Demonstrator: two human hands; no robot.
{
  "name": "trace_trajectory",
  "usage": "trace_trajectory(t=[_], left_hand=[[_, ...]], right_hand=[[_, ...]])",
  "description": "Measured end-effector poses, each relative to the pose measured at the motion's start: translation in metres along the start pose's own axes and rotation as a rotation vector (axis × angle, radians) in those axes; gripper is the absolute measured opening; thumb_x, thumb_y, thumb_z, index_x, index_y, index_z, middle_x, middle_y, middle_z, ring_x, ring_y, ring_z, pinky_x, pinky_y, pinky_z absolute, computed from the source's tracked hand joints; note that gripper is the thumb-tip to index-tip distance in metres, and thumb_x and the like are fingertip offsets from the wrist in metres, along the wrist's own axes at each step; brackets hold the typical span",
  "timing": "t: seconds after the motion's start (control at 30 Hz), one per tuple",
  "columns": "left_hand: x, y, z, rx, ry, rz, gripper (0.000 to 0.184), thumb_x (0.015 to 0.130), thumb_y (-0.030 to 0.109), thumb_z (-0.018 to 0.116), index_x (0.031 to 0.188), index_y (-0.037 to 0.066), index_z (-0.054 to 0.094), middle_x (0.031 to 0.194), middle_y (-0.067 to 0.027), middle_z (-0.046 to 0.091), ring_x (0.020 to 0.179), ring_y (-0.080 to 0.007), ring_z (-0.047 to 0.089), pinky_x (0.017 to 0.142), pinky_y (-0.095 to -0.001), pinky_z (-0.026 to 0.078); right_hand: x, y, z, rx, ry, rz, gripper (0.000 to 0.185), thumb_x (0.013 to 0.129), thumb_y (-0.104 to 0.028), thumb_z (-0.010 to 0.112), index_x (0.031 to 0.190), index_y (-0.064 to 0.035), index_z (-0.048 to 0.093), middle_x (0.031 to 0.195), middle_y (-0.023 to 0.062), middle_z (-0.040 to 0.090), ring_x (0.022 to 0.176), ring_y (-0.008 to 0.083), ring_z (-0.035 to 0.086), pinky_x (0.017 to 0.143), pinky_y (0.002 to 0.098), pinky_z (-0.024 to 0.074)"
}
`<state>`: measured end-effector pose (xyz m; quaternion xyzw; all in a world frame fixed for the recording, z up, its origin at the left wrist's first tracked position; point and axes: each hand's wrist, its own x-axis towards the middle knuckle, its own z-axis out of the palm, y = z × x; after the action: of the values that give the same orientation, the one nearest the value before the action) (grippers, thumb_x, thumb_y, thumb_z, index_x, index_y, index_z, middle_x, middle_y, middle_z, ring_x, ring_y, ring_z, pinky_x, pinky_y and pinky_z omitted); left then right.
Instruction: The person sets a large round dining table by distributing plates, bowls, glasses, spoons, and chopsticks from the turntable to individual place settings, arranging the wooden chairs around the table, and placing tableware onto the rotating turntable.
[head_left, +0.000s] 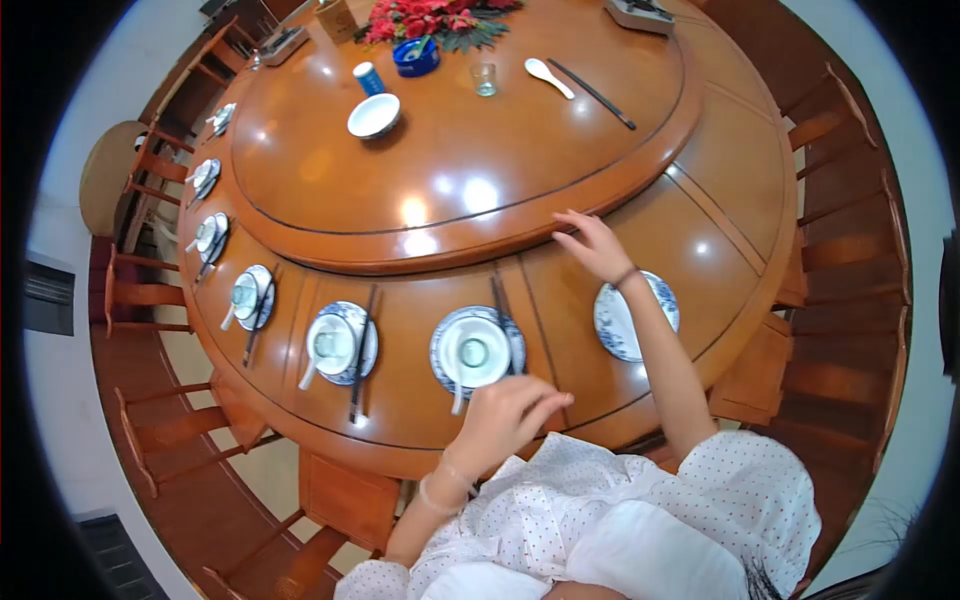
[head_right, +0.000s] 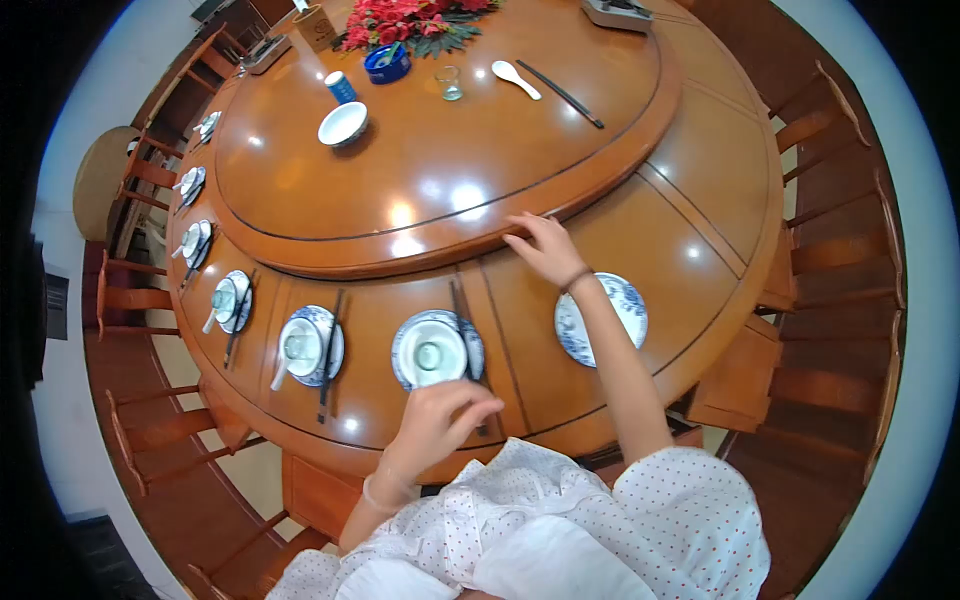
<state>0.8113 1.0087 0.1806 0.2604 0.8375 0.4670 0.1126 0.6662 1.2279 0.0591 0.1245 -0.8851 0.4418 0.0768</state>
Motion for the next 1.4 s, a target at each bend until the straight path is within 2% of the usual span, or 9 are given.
trace_trajectory(t=[0.13,0.27,0.33,0.43,0.57,0.67,0.97,1.23,1.4], left_hand=[[0.048,-0.040,0.101,-0.003,-0.088,-0.333,0.035,0.086,0.030,0.048,0.102,-0.001,0.050,0.072,-0.0150,0.061,0.068,-0.0273,0.061,0.063,-0.0321,0.047],[0.073,-0.097,0.191,0.193,-0.031,-0.574,0.056,0.087,0.028,0.046,0.128,0.000,0.019,0.075,-0.0187,0.061,0.065,-0.0268,0.062,0.059,-0.0323,0.050],[0.076,-0.117,0.217,0.027,0.030,-0.602,0.055,0.087,0.025,0.045,0.128,0.001,0.018,0.075,-0.0189,0.060,0.060,-0.0253,0.062,0.053,-0.0315,0.051],[0.081,-0.097,0.217,-0.270,0.141,-0.684,0.046,0.086,0.015,0.044,0.124,0.001,0.022,0.075,-0.0242,0.060,0.054,-0.0297,0.061,0.049,-0.0381,0.050],[0.076,-0.090,0.213,-0.469,0.256,-0.603,0.044,0.086,0.008,0.045,0.124,0.003,0.024,0.071,-0.0178,0.059,0.049,-0.0205,0.060,0.041,-0.0296,0.050],[0.068,-0.065,0.194,-0.483,0.294,-0.508,0.044,0.086,0.006,0.044,0.125,0.003,0.023,0.072,-0.0161,0.059,0.049,-0.0179,0.059,0.041,-0.0272,0.049],[0.038,-0.059,0.048,-0.690,0.476,-0.368,0.046,0.088,0.008,0.043,0.125,0.002,0.016,0.068,-0.0119,0.057,0.047,-0.0157,0.057,0.040,-0.0246,0.049],[0.056,-0.194,-0.128,-0.608,0.697,-0.385,0.037,0.089,0.006,0.038,0.120,0.003,0.019,0.083,-0.0191,0.055,0.050,-0.0200,0.059,0.044,-0.0289,0.053],[0.106,-0.292,-0.208,-0.622,0.781,-0.362,0.034,0.089,0.007,0.036,0.118,0.002,0.018,0.087,-0.0224,0.053,0.053,-0.0234,0.060,0.047,-0.0329,0.054]], right_hand=[[-0.107,0.042,-0.078,-0.135,0.384,0.268,0.032,0.080,-0.021,0.057,0.105,-0.0015,0.054,0.104,0.0172,0.055,0.101,0.0307,0.049,0.088,0.0374,0.0378],[-0.188,0.099,-0.090,-0.247,0.280,0.651,0.042,0.080,-0.028,0.057,0.110,0.0000,0.047,0.095,0.0172,0.057,0.091,0.0312,0.053,0.080,0.0380,0.0418],[-0.208,0.115,-0.076,-0.135,0.114,0.758,0.043,0.081,-0.030,0.055,0.110,0.0004,0.046,0.071,0.0145,0.060,0.068,0.0312,0.058,0.062,0.0408,0.0453],[-0.213,0.104,-0.059,0.198,0.092,0.739,0.035,0.086,-0.019,0.049,0.114,-0.0006,0.040,0.070,0.0152,0.060,0.054,0.0258,0.058,0.051,0.0352,0.0453],[-0.216,0.106,-0.050,0.397,0.139,0.670,0.032,0.087,-0.012,0.044,0.116,0.0000,0.037,0.068,0.0118,0.059,0.045,0.0168,0.053,0.044,0.0278,0.0429],[-0.213,0.088,-0.054,0.501,0.202,0.642,0.034,0.089,-0.011,0.042,0.119,0.0028,0.037,0.069,0.0052,0.055,0.045,0.0069,0.046,0.038,0.0198,0.0376],[-0.098,-0.022,-0.030,0.764,0.107,0.328,0.037,0.090,-0.015,0.043,0.123,0.0011,0.040,0.074,0.0016,0.055,0.051,0.0029,0.043,0.042,0.0162,0.0357],[0.061,-0.044,0.137,0.663,-0.040,0.174,0.036,0.088,-0.018,0.047,0.121,-0.0025,0.041,0.089,0.0071,0.057,0.068,0.0117,0.056,0.055,0.0227,0.0464],[0.151,-0.032,0.209,0.806,0.076,0.413,0.045,0.088,-0.018,0.047,0.123,-0.0002,0.025,0.083,0.0115,0.059,0.059,0.0134,0.056,0.044,0.0236,0.0441]])
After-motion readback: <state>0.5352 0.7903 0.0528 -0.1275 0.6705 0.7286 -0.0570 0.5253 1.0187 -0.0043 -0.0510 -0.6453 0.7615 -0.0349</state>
